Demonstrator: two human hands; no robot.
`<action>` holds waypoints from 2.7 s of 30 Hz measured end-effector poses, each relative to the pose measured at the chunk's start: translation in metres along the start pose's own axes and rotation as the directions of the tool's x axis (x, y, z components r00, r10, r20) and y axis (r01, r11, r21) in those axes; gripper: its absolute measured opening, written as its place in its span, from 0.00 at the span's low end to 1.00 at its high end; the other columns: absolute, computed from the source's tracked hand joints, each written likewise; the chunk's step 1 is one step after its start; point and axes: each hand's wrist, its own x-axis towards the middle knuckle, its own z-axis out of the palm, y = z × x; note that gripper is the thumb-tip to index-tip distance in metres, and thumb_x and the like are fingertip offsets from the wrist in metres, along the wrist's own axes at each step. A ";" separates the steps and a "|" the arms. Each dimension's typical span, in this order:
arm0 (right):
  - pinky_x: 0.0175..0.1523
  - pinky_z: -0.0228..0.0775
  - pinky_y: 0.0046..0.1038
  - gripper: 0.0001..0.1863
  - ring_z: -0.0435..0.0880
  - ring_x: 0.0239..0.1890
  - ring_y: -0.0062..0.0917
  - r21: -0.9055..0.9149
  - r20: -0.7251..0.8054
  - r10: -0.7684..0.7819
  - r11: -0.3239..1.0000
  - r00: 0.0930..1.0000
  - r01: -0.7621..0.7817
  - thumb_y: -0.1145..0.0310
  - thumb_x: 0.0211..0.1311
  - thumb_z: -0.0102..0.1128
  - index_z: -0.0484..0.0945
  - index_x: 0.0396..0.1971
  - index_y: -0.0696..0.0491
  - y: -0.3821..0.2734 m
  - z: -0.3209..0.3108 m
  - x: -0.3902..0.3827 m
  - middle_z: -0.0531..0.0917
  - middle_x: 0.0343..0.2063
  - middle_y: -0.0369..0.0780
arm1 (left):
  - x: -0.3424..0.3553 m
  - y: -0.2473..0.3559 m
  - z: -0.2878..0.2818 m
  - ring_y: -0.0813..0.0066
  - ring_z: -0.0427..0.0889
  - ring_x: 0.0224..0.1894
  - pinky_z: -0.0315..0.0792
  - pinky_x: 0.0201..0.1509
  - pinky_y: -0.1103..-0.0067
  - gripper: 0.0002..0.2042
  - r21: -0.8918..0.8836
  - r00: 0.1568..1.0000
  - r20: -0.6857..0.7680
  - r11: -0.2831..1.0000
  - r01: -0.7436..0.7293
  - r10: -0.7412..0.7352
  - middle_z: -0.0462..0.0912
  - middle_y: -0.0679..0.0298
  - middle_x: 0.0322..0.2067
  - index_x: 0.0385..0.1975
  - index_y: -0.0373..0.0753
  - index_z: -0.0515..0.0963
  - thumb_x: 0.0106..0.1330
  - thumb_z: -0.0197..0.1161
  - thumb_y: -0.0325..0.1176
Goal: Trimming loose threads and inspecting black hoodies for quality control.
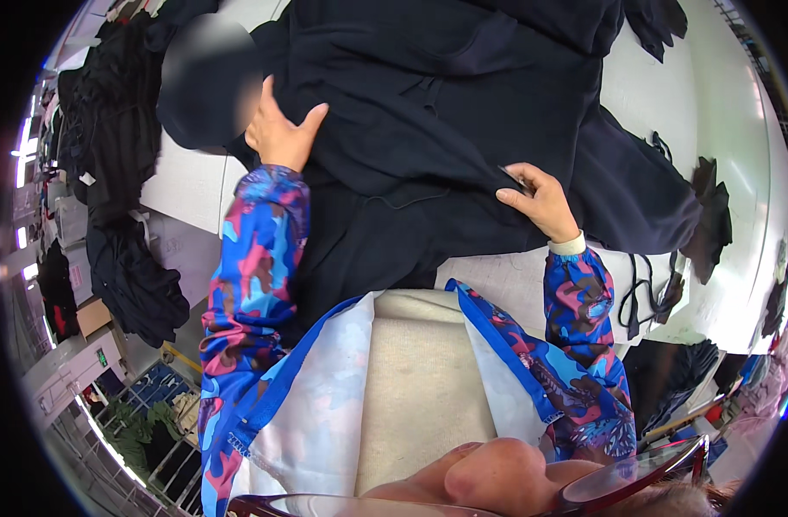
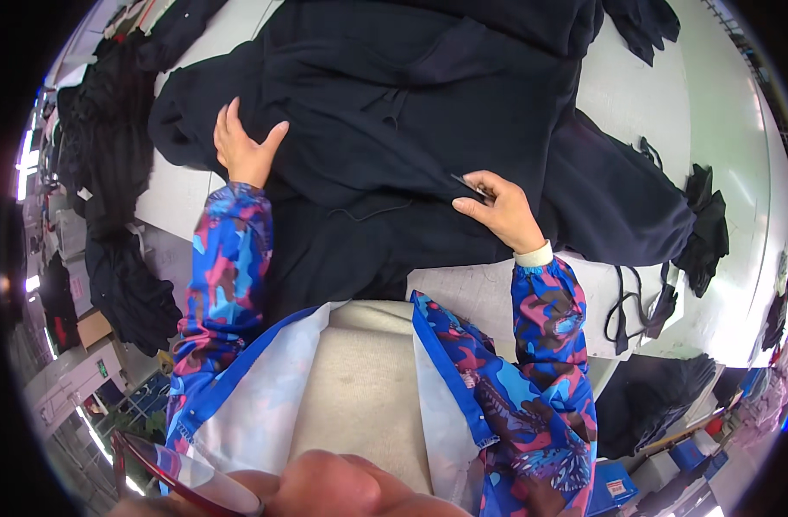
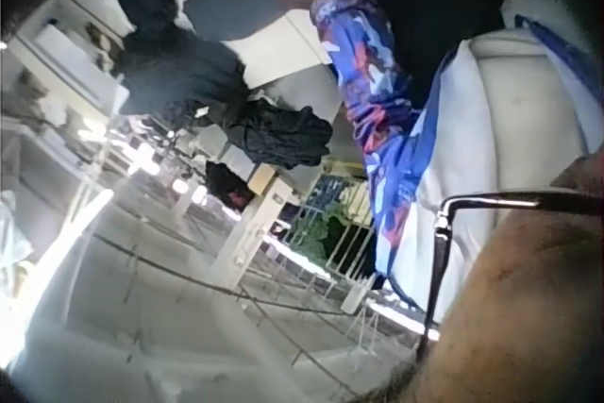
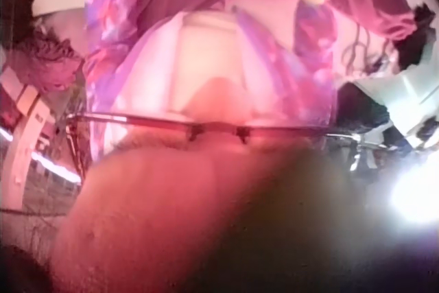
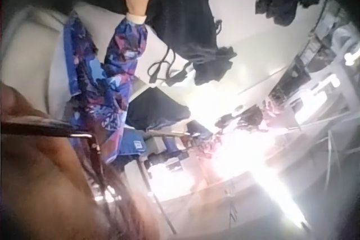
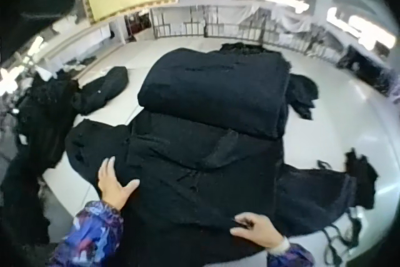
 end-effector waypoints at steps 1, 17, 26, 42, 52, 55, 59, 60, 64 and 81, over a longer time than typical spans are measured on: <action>0.36 0.63 0.14 0.17 0.70 0.30 0.09 0.038 -0.022 -0.003 0.999 1.000 0.004 0.70 0.52 0.69 0.76 0.41 0.58 -0.003 0.003 -0.002 0.76 0.29 0.30 | 0.001 -0.025 0.006 0.49 0.63 0.59 0.59 0.62 0.60 0.39 0.003 0.974 0.166 0.988 0.156 -0.154 0.67 0.53 0.56 0.56 0.41 0.68 0.43 0.73 0.51; 0.38 0.70 0.21 0.12 0.78 0.31 0.20 -0.156 0.314 -0.031 0.984 0.949 0.084 0.79 0.49 0.59 0.80 0.36 0.56 0.003 0.047 -0.061 0.78 0.29 0.36 | -0.059 -0.029 -0.218 0.69 0.82 0.35 0.72 0.40 0.78 0.16 -0.260 -0.067 0.954 0.919 0.297 0.291 0.81 0.56 0.28 0.30 0.33 0.76 0.48 0.72 0.36; 0.41 0.69 0.17 0.12 0.79 0.33 0.15 -0.079 0.324 0.131 0.991 0.937 -0.111 0.71 0.61 0.55 0.79 0.42 0.58 -0.025 0.016 -0.020 0.83 0.30 0.37 | -0.039 -0.002 -0.197 0.69 0.81 0.38 0.72 0.44 0.74 0.12 -0.440 0.474 0.858 0.757 0.483 0.197 0.82 0.59 0.34 0.31 0.36 0.79 0.57 0.67 0.38; 0.36 0.68 0.17 0.05 0.77 0.31 0.13 0.151 0.189 -0.173 0.978 0.967 0.145 0.73 0.62 0.57 0.76 0.33 0.59 -0.021 0.113 -0.027 0.80 0.27 0.34 | -0.093 0.039 -0.085 0.58 0.72 0.44 0.67 0.47 0.70 0.18 -0.441 0.731 0.517 0.871 -0.218 0.445 0.74 0.58 0.40 0.38 0.39 0.73 0.47 0.69 0.34; 0.40 0.65 0.20 0.15 0.72 0.31 0.17 -0.058 -0.111 -0.162 0.986 0.981 0.156 0.75 0.48 0.66 0.76 0.38 0.59 -0.027 0.096 0.004 0.75 0.31 0.35 | -0.048 0.036 -0.026 0.56 0.76 0.42 0.69 0.49 0.70 0.08 -0.682 0.657 0.601 0.721 0.122 0.456 0.77 0.56 0.33 0.27 0.35 0.66 0.48 0.57 0.25; 0.42 0.69 0.27 0.20 0.79 0.36 0.27 -0.281 -0.180 -0.336 0.918 0.924 0.279 0.67 0.45 0.69 0.77 0.40 0.58 -0.026 0.106 0.023 0.79 0.36 0.41 | -0.042 0.039 -0.011 0.56 0.77 0.36 0.70 0.43 0.71 0.08 -0.606 0.557 0.730 0.752 0.260 0.396 0.77 0.53 0.30 0.29 0.34 0.65 0.53 0.55 0.26; 0.32 0.64 0.20 0.16 0.72 0.23 0.16 -0.228 0.016 0.007 0.974 1.000 -0.003 0.67 0.49 0.68 0.76 0.36 0.57 -0.018 0.103 0.042 0.75 0.20 0.31 | -0.035 0.040 0.012 0.58 0.78 0.34 0.70 0.39 0.71 0.09 -0.576 0.613 0.724 0.766 0.285 0.317 0.77 0.51 0.30 0.34 0.34 0.66 0.59 0.55 0.31; 0.32 0.64 0.20 0.16 0.72 0.23 0.16 -0.216 0.022 -0.041 0.975 0.999 0.045 0.67 0.49 0.68 0.76 0.36 0.57 -0.016 0.101 0.046 0.75 0.20 0.31 | -0.033 0.040 0.018 0.59 0.78 0.34 0.70 0.39 0.71 0.10 -0.633 0.693 0.647 0.730 0.257 0.318 0.77 0.52 0.30 0.35 0.34 0.67 0.60 0.56 0.32; 0.34 0.62 0.16 0.10 0.68 0.26 0.09 0.263 0.118 0.123 0.953 0.985 -0.150 0.69 0.56 0.63 0.76 0.34 0.57 -0.014 0.090 0.059 0.72 0.23 0.26 | -0.022 0.040 0.035 0.62 0.76 0.48 0.68 0.52 0.74 0.17 -0.489 0.480 0.834 0.767 0.416 0.272 0.78 0.51 0.44 0.47 0.33 0.70 0.64 0.55 0.39; 0.30 0.71 0.23 0.08 0.80 0.24 0.23 -0.232 0.177 -0.364 0.887 0.914 0.398 0.70 0.47 0.68 0.83 0.30 0.51 -0.054 0.095 0.035 0.80 0.26 0.36 | 0.003 0.043 0.033 0.69 0.68 0.59 0.59 0.63 0.80 0.33 -0.172 0.015 0.965 0.588 0.791 0.262 0.72 0.51 0.55 0.61 0.30 0.62 0.58 0.62 0.41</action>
